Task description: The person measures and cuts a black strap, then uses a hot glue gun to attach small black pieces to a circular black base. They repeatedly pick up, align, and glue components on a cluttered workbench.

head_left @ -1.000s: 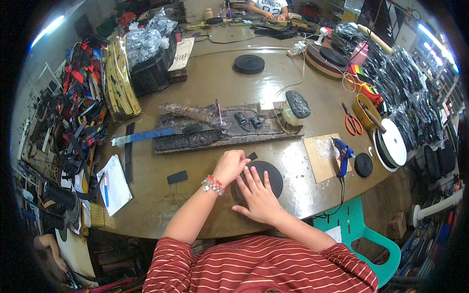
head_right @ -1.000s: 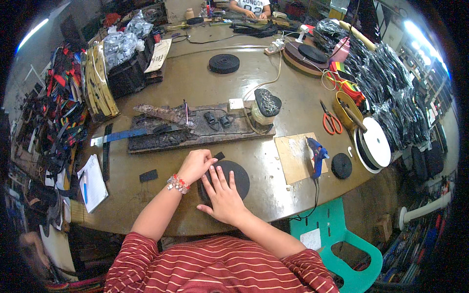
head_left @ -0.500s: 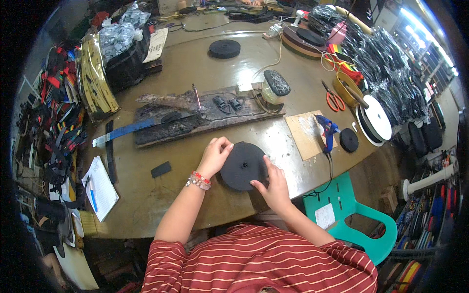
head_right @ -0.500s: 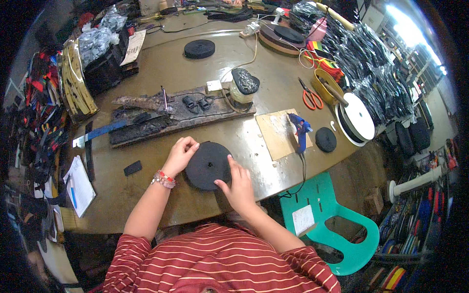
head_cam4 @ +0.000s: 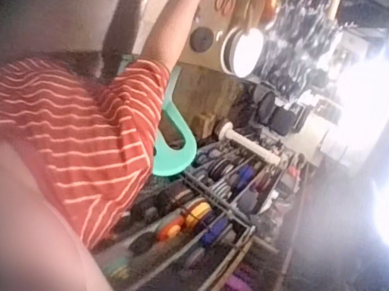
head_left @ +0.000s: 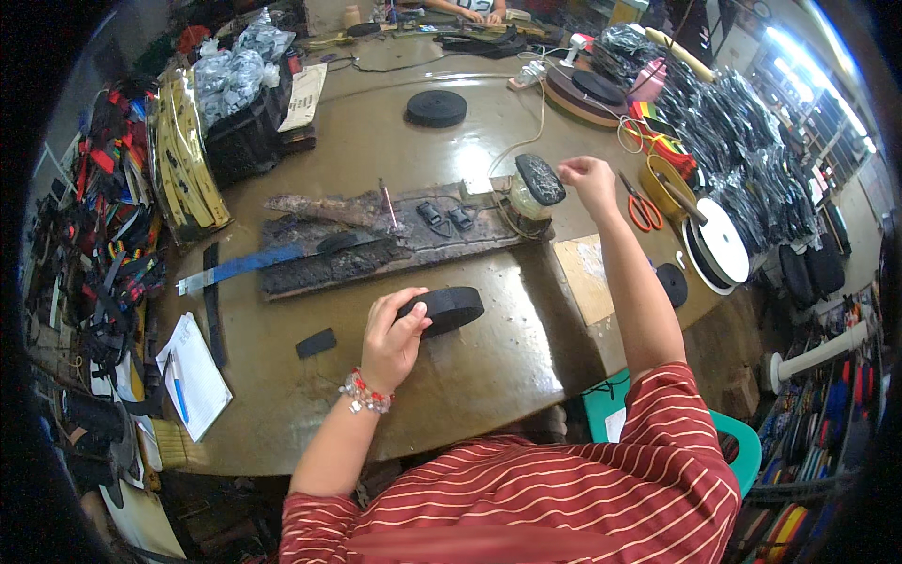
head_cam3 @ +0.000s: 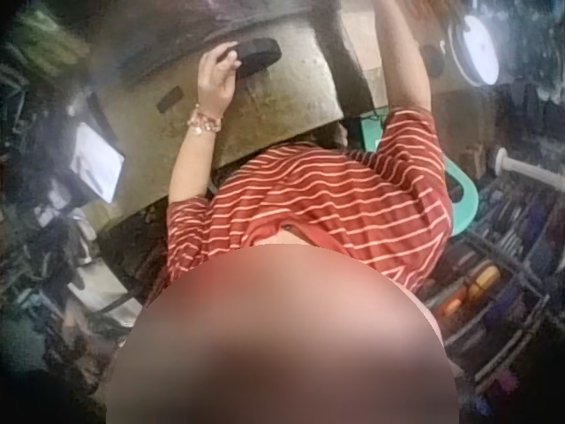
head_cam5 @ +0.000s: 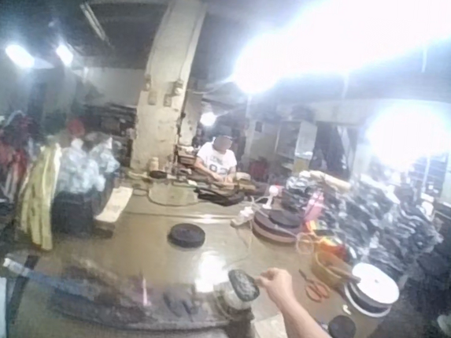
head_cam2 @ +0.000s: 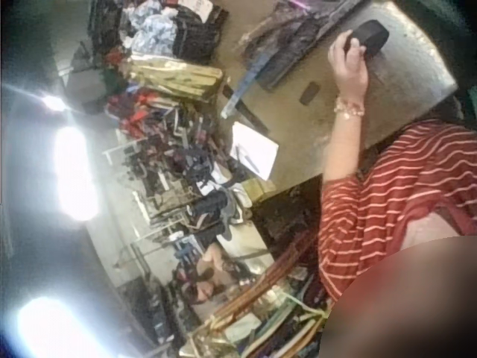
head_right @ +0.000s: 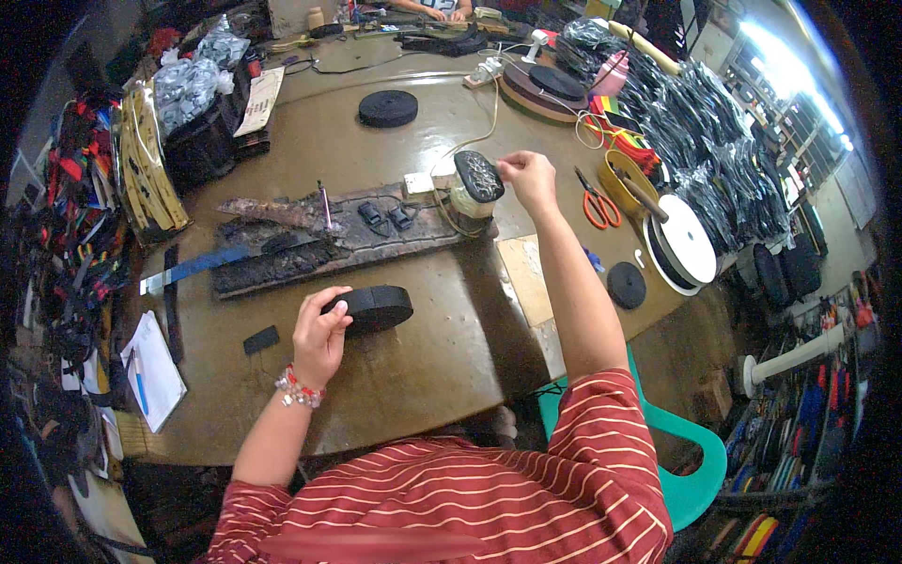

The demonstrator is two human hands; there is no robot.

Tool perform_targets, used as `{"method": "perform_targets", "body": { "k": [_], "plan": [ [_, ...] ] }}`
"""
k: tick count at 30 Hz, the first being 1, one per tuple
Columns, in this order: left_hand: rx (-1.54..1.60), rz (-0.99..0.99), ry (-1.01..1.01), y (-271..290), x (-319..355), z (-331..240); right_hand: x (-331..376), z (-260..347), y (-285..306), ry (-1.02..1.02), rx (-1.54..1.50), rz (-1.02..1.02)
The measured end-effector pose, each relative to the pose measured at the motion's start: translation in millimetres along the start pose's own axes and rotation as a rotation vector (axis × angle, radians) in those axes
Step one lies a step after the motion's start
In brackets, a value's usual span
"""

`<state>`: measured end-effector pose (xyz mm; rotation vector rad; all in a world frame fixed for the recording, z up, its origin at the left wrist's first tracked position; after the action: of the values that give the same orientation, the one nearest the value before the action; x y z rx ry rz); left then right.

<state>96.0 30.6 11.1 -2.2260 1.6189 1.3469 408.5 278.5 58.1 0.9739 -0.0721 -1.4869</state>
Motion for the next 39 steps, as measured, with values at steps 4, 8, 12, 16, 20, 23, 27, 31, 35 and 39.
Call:
{"method": "perform_targets", "body": {
  "k": [4, 8, 12, 16, 20, 23, 27, 31, 35, 39],
  "plan": [
    [0.018, 0.001, 0.015, 1, 7, 3, 1, 17, -11, 0.050, 0.293, -0.074],
    [0.021, 0.019, 0.062, 2, 6, 3, 19, 106, -2, 0.353, 0.308, -0.232],
    [0.023, 0.029, 0.046, 3, 4, 1, 110, 178, -26, 0.741, -0.056, 0.223],
    [0.003, 0.028, 0.043, 4, 5, 2, 139, 206, -40, 0.771, -0.090, 0.242],
    [0.017, 0.029, 0.023, 1, 7, 8, 139, 201, -60, 0.835, -0.150, 0.171],
    [0.094, -0.001, 0.056, 1, 10, 10, 153, 181, -67, 0.765, -0.152, 0.228],
    [0.523, -0.031, 0.321, -3, 19, 9, 171, 165, -54, 0.553, -0.153, 0.269],
    [0.740, 0.490, 0.804, -18, 28, 11, 148, 136, 13, 0.437, -0.028, 0.248],
    [0.716, 0.670, 1.104, -33, 35, 20, 125, 17, 139, -0.074, 0.550, -0.322],
    [0.707, 0.734, 1.220, -34, 36, 31, 169, -99, 159, -0.866, 0.779, -0.146]
  ]
}}
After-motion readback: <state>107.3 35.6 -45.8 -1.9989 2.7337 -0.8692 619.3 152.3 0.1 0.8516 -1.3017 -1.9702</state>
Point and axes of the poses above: each hand's wrist, its own x-axis away from the middle knuckle, its own y-axis out of the back of the hand, z = x × y, the point moved 1 cm from there along -x, towards the middle knuckle, and after that the axes turned 15 degrees about y, right-handed, at the moved point
